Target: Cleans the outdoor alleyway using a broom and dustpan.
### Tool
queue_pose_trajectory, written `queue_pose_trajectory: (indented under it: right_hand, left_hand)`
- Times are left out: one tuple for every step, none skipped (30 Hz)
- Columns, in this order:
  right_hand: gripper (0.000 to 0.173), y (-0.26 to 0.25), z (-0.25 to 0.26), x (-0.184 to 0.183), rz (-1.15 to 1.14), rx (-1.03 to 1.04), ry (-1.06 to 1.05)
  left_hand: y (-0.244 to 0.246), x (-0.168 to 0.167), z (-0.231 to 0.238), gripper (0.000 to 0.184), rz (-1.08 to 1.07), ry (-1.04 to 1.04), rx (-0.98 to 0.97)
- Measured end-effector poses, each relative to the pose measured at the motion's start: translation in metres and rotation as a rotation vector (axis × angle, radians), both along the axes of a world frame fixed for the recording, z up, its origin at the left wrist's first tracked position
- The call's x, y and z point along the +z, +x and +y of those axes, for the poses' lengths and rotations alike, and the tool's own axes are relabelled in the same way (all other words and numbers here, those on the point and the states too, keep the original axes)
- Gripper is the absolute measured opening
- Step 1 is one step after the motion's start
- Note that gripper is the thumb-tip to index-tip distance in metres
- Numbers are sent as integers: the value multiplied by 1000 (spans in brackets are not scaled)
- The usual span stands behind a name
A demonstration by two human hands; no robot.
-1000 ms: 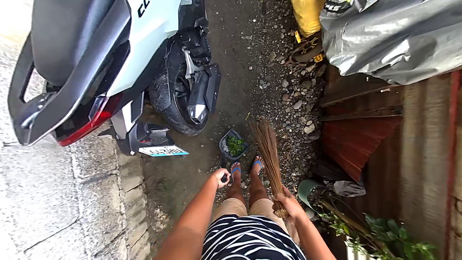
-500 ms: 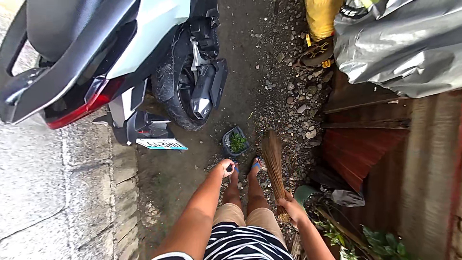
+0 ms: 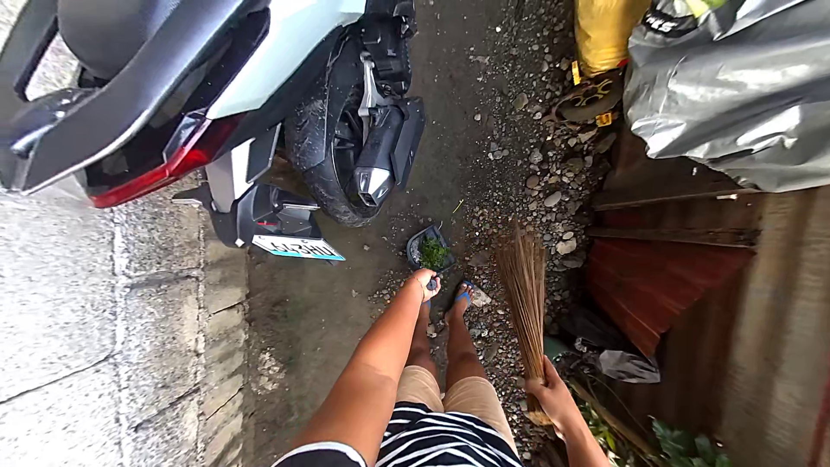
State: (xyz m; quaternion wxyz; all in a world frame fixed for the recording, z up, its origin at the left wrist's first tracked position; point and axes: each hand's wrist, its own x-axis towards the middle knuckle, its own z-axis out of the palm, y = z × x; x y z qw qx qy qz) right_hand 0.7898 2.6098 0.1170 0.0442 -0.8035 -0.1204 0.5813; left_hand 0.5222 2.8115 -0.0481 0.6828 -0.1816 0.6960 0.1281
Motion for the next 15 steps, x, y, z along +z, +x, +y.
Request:
queue_pose_trajectory:
  right_hand:
    - [96,-2,6,-11,-16,23,-9]
    - [96,-4,11,-18,-31,41,-7]
    - [95,-8,14,-20,-43,62,1]
    - [96,-12,14,-17,-51,87,0]
    - [97,-15,14,-12,-65,127,-7]
    - [99,-17,14,-6,-84,178,-22]
    - [100,-18,17,0,-107,238,-39]
    - [101,-18,23,5,-135,301,-58]
    - [102,-18,31,8,-159,358,-74]
    - [102,-18,43,6,-183,414,-80]
    - [103,-16,56,1,-200,468,-83]
    - [103,-14,71,-7,-222,530,-86]
    - [104,-14,89,-19,-242,600,-103]
    - [105,-14,106,-32,-261,673,-123]
    - [104,-14,121,-45,-279,748,-151]
  left_hand:
    - [0,-1,-1,8,-2,-3,17]
    - [0,-2,0,9,0,-4,34]
    - [-3,-2,1,9,-1,-2,50]
    - [-6,-1,1,9,0,1,65]
    - [-9,-1,-1,8,0,2,80]
    - [-11,-1,-2,7,-2,3,93]
    - [-13,-1,-3,6,-2,0,102]
    - [-15,0,-5,5,0,-5,108]
    - [-16,0,-6,4,1,-8,115]
    - [-16,0,-6,4,5,-11,123]
    - [-16,0,-6,4,12,-15,132]
    - [-16,0,-3,4,19,-21,138]
    - [-15,-1,0,4,24,-29,144]
    - [-14,0,4,5,26,-34,154]
    - [-12,1,8,6,25,-40,172]
